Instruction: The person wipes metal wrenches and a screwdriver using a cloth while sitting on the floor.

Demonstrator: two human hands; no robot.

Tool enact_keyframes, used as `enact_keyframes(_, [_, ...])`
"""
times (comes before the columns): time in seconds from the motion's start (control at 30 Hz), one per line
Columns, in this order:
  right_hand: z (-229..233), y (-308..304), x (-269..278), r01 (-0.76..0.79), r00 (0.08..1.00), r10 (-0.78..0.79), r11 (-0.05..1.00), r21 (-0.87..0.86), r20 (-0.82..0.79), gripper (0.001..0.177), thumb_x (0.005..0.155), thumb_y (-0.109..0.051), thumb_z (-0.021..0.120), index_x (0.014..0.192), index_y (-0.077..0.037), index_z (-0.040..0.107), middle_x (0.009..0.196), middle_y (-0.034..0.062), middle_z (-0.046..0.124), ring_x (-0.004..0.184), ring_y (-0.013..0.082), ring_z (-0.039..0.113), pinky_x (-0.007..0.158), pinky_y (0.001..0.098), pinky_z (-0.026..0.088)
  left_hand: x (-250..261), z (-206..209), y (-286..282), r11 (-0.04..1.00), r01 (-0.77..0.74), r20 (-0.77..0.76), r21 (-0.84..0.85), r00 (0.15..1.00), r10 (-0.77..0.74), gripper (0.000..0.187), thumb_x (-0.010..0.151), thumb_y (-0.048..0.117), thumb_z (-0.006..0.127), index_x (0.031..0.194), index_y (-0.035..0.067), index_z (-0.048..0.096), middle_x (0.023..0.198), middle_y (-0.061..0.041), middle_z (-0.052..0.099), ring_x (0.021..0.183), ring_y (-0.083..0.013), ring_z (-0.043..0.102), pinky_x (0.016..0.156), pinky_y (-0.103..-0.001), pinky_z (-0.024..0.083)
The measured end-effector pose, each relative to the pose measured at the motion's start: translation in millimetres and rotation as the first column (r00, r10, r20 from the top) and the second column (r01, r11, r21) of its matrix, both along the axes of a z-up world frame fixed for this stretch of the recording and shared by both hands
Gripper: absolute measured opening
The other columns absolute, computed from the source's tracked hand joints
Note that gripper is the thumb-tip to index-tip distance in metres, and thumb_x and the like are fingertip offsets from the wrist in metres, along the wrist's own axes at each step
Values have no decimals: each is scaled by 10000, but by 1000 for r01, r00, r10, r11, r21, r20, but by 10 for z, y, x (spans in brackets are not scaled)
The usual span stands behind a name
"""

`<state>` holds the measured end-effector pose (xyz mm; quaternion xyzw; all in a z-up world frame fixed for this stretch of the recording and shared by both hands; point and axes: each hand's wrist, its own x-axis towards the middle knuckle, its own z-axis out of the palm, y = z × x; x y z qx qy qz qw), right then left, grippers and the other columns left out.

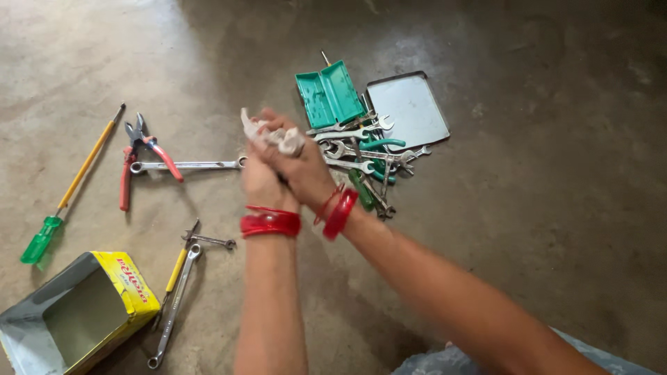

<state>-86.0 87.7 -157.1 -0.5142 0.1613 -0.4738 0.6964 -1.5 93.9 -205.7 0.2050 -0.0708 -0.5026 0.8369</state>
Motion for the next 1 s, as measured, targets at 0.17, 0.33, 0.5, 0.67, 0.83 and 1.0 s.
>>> enact_keyframes(0.17, [-111,-334,62,63,998,-64,984,169,3,272,974,-68,634,1242,-25,654,1121,70,726,942,116,681,821,257,554,-337,224,78,987,8,127,161,991,-29,516,1068,363,486,1452,19,517,1348,-70,616,1214,-216,589,1048,-341,487])
enact_keyframes(0.33, [-10,154,43,96,986,-75,986,137,-150,207,1044,-96,651,1204,33,676,1086,71,719,946,96,652,815,248,546,41,270,51,974,-117,179,196,980,81,491,1095,409,474,1414,36,482,1224,-84,578,1102,-249,575,974,-406,503])
enact_keyframes(0.5, [133,372,-10,89,974,-114,987,-133,-197,359,979,-88,640,1330,-26,603,1327,23,666,1150,84,639,1004,235,510,153,255,222,998,-44,77,-45,996,47,521,1122,455,402,1460,75,516,1275,-87,614,1049,-225,579,932,-401,493])
enact_keyframes(0.67, [-39,-410,100,117,969,-104,992,43,-222,298,971,-69,645,1266,-31,652,1285,101,706,1169,183,667,1021,317,541,-428,600,311,997,74,196,-24,978,-68,663,1065,566,323,1457,62,502,1375,-93,610,1251,-229,600,1108,-380,477])
enact_keyframes(0.83, [-98,-196,39,111,982,-120,991,-69,-143,251,947,-11,661,1192,-4,716,1405,124,655,1390,188,546,1132,329,460,-347,683,289,976,-54,302,213,953,-13,789,972,690,325,1349,39,561,1178,-40,673,1050,-156,665,928,-317,554])
enact_keyframes(1.0, [86,527,10,45,981,-52,998,-42,-189,211,995,-43,638,1198,-38,693,1561,129,531,1360,211,560,1117,312,457,337,408,372,980,36,169,195,983,-70,862,966,801,293,1159,14,588,886,-63,635,735,-183,630,632,-317,561])
